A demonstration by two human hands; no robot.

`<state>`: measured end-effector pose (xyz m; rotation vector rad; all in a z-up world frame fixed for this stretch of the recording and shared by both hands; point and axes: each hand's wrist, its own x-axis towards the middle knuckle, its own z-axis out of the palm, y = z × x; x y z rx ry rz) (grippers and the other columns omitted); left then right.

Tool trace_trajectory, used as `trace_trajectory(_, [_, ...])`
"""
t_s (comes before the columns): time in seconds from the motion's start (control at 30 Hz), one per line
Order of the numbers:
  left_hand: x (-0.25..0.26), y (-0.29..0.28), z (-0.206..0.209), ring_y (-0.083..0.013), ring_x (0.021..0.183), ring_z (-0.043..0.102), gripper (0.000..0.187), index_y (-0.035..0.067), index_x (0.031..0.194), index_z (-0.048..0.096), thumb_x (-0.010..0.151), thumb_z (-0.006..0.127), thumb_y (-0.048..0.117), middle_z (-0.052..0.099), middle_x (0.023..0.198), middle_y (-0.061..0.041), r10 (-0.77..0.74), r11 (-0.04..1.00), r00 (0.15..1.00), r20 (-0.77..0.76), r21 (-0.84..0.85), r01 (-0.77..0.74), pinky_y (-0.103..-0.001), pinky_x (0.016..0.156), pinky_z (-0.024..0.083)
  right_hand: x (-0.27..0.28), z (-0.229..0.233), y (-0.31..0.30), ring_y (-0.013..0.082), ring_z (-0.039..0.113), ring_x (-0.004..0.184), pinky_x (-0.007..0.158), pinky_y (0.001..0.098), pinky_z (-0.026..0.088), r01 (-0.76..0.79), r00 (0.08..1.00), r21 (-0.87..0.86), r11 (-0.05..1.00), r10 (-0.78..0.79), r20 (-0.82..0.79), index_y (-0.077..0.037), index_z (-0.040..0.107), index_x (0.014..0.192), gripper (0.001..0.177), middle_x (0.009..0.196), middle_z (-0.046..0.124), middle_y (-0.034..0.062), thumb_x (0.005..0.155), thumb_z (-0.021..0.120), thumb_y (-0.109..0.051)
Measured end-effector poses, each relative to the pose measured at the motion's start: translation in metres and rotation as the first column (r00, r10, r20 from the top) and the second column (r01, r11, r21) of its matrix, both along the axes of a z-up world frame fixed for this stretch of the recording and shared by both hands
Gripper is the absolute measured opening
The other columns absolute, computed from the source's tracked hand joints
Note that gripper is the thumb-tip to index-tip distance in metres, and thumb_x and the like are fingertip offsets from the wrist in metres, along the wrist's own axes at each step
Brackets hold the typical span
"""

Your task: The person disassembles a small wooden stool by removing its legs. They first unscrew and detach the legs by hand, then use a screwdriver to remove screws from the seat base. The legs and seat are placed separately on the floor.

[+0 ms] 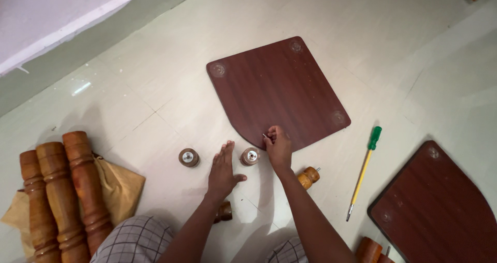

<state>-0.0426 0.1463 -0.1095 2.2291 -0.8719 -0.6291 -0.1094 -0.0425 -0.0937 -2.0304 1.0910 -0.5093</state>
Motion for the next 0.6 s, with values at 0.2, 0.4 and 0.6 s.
trace_trajectory(0.2, [-0.0001,0.0018,-0.0003,-0.0254,0.155,0.021,0.123,0.011,0.158,0.018,0.063,0.095,0.024,0.025,0.167,-0.010,0.010,1.000,1.000,0.019,-0.019,-0.009,-0.046,0.124,0.020,-0.0019,0.0009,0.0051,0.0201,0.069,0.090,0.083,0.0337,0.058,-0.027,1.000,-0.040,0.999,0.027,-0.006,-0.007,0.064,0.109,0.035,0.104,0.069,0.0086,0.078,0.081,-0.002])
trace_trajectory(0.4, [-0.0017,-0.0007,0.0014,-0.0242,0.155,0.020,0.123,0.010,0.158,0.017,0.063,0.094,0.026,0.024,0.166,-0.009,0.013,1.000,1.000,0.021,0.026,-0.014,-0.045,0.125,0.019,-0.0071,0.0001,0.0058,0.0199,0.068,0.093,0.086,0.0345,0.057,-0.034,0.999,-0.035,0.999,0.033,-0.010,-0.007,0.064,0.110,0.040,0.107,0.069,0.0084,0.076,0.083,-0.003])
trace_trajectory(0.6, [-0.0008,-0.0031,-0.0044,-0.0236,0.156,0.019,0.119,0.012,0.158,0.018,0.066,0.092,0.024,0.023,0.167,-0.009,0.016,0.999,1.000,-0.003,0.041,-0.016,-0.044,0.126,0.017,-0.0071,-0.0024,0.0047,0.0204,0.069,0.098,0.090,0.0344,0.057,-0.040,0.999,-0.002,0.999,0.040,-0.011,-0.007,0.063,0.113,0.039,0.112,0.069,0.0090,0.078,0.081,-0.004])
